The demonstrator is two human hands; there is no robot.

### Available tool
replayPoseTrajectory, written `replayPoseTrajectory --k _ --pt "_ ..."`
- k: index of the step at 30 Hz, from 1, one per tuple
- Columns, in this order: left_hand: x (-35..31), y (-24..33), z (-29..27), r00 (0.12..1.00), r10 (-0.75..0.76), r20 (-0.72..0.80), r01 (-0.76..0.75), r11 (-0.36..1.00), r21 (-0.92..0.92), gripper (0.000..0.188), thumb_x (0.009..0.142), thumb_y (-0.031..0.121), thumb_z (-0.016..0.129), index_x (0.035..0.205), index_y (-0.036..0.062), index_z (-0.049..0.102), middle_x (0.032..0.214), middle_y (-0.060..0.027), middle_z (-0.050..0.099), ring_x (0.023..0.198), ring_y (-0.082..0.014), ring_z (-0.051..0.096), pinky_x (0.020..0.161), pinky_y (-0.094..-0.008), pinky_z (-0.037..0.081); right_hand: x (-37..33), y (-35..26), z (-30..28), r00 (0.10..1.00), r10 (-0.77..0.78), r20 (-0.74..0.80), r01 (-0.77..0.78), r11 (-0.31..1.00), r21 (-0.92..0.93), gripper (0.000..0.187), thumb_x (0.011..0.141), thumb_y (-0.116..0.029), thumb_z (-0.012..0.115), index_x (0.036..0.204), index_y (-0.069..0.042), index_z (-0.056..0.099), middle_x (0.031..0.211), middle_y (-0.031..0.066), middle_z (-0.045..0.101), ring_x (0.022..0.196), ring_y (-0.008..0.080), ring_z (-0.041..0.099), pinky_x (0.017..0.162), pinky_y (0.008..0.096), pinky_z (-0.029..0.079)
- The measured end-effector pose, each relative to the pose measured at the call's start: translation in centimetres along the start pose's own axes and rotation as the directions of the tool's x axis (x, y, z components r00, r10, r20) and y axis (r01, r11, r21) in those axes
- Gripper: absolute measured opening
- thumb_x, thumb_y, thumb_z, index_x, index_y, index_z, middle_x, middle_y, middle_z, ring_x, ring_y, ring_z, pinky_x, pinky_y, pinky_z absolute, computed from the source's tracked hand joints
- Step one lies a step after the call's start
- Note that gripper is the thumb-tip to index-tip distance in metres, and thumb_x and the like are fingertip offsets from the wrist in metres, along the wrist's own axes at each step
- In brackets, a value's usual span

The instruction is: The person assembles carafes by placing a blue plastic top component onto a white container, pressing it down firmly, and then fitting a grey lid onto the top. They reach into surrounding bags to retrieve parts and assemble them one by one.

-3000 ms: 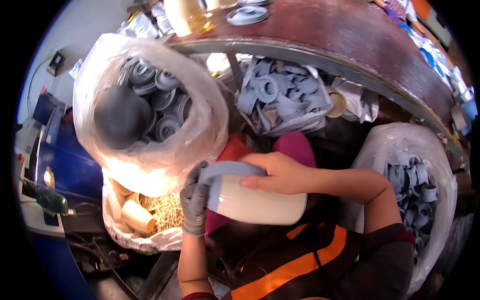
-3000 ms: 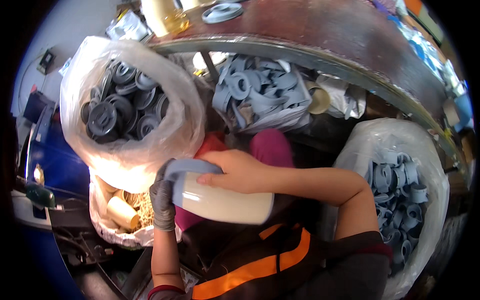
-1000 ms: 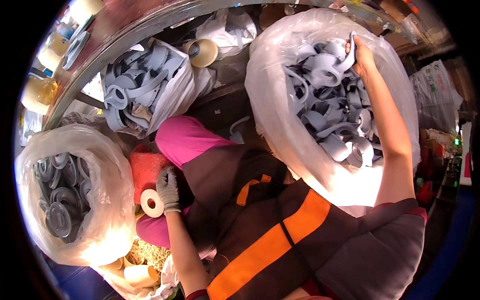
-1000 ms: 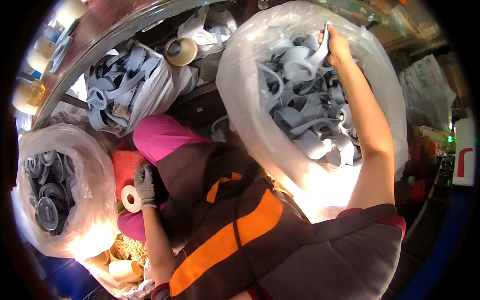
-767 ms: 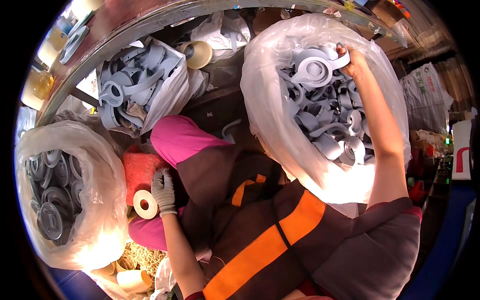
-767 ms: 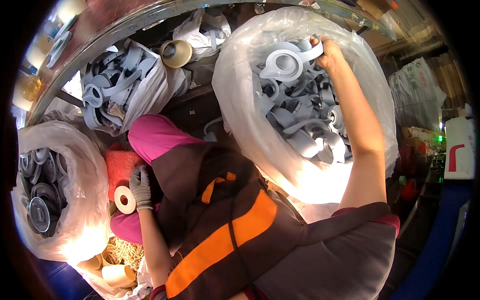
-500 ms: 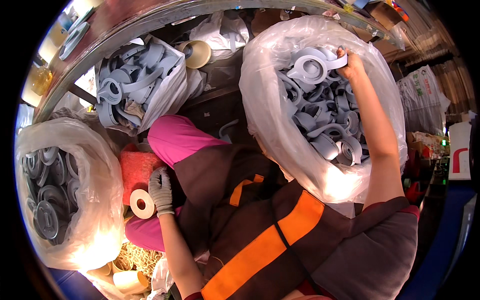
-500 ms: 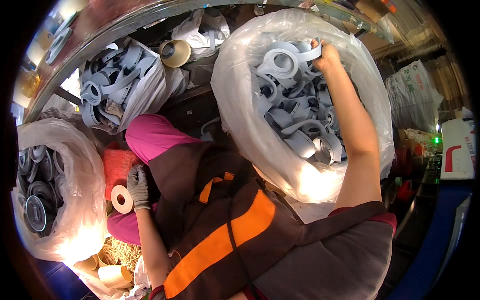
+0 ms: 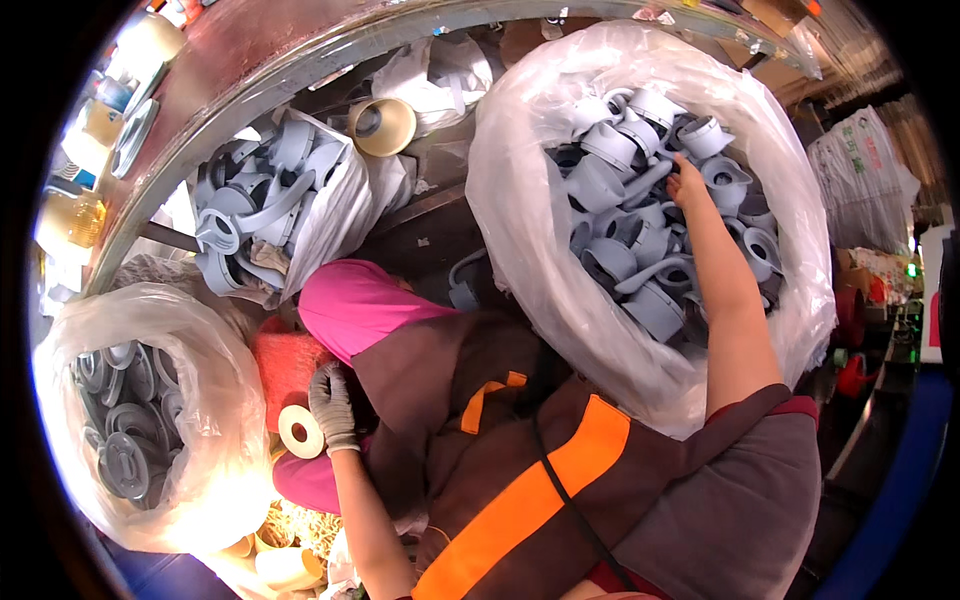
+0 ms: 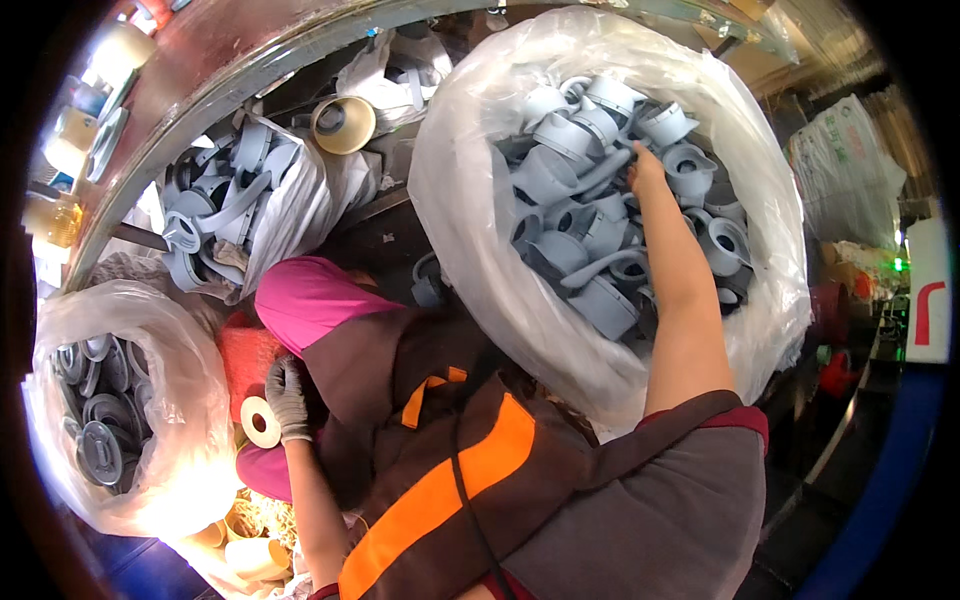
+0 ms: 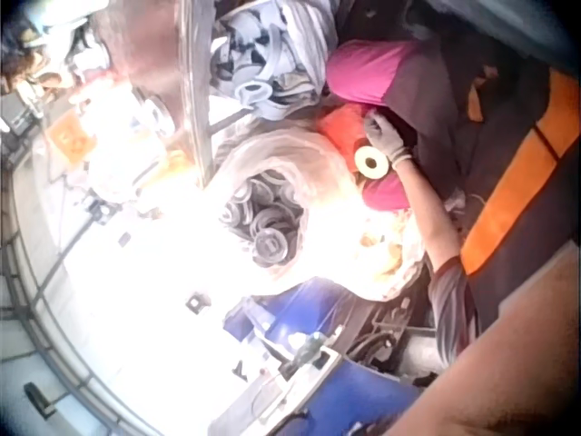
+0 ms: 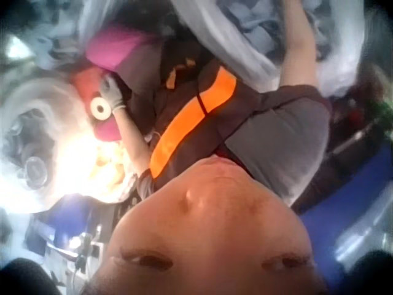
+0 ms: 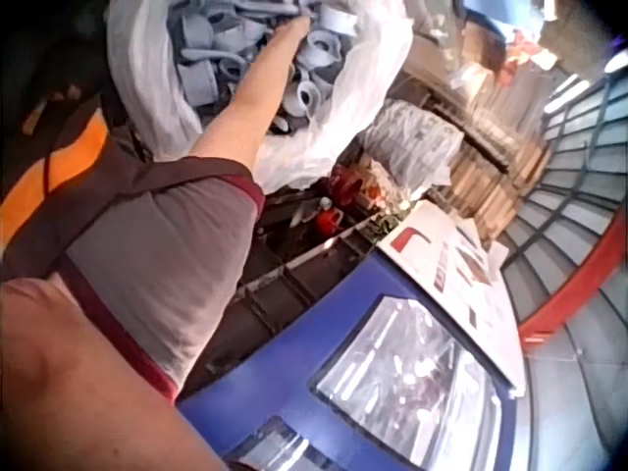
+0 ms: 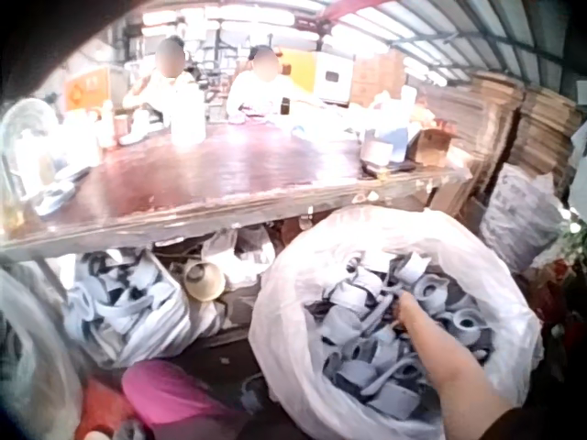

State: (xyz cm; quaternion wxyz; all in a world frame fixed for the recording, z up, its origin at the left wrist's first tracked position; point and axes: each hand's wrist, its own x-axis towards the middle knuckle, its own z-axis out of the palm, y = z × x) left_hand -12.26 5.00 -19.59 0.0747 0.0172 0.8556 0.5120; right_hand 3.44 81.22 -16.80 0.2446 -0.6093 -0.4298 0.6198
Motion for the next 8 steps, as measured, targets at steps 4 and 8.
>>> replayPoseTrajectory --k 4,8 --pt "-0.3 -0.8 -0.8 0.999 -0.004 -0.044 0.006 0.999 0.034 0.020 0.092 0.017 0.057 0.098 -0.0009 0.064 0.087 -0.0080 0.065 0.079 -0.0160 0.057 0.075 -0.0309 0.047 1.7 0.7 4.5 0.990 -0.114 -0.082 0.138 0.894 0.425 0.037 0.081 -0.026 0.074 0.106 -0.003 0.058 0.091 0.0095 0.059 0.080 0.0225 0.059 0.065 0.0398 0.050" --pt "0.3 -1.7 0.1 1.000 0.022 -0.018 -0.019 0.991 0.129 0.020 0.092 0.017 0.057 0.099 0.0008 0.065 0.088 -0.0098 0.065 0.082 -0.0202 0.058 0.079 -0.0324 0.047 7.3 2.0 4.6 0.963 -0.172 -0.207 0.240 0.894 0.378 0.035 0.082 -0.017 0.073 0.110 0.000 0.060 0.106 0.0175 0.063 0.090 0.0303 0.062 0.074 0.0475 0.051"
